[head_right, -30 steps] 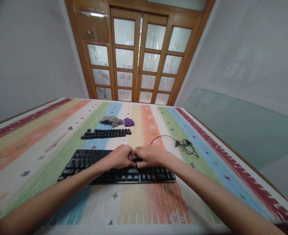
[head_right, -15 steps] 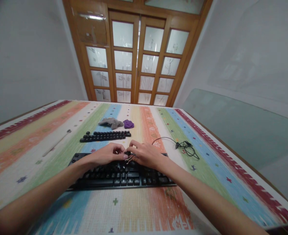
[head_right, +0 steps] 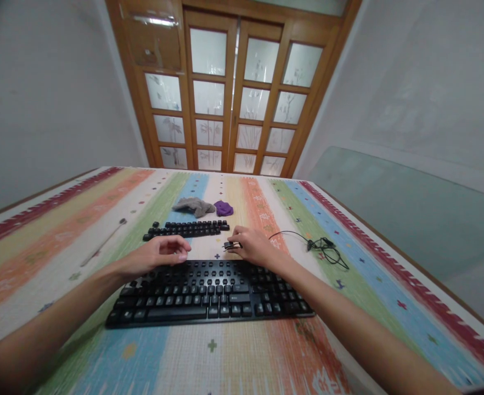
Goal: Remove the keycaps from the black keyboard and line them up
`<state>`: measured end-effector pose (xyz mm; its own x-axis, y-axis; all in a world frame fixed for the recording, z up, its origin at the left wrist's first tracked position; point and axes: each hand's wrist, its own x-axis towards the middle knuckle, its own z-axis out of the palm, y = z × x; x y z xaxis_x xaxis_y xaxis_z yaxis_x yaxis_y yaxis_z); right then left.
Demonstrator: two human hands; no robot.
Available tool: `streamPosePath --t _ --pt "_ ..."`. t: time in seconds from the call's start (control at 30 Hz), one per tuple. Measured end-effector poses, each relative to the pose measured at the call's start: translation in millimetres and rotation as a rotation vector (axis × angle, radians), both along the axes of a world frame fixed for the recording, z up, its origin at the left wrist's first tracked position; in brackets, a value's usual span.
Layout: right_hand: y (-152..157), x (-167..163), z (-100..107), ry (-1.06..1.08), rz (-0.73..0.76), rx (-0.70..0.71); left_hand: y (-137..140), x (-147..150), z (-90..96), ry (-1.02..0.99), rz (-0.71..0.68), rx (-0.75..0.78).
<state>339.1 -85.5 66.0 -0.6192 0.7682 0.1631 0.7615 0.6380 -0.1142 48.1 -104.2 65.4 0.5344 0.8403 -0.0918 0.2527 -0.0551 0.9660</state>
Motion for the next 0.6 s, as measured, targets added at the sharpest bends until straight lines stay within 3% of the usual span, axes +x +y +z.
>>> streamPosePath --t 0.3,0.43,0.6 --pt "31 -5 -17 -0.057 -0.144 -0.067 9 -51 -10.3 0.154 0.145 0.15" --pt "40 -5 -24 -0.046 -0.188 -0.082 8 -69 -22.5 0.143 0.264 0.205" --pt "38 -9 -28 -0.064 -0.263 -0.079 3 -79 -37.4 0.187 0.298 0.264"
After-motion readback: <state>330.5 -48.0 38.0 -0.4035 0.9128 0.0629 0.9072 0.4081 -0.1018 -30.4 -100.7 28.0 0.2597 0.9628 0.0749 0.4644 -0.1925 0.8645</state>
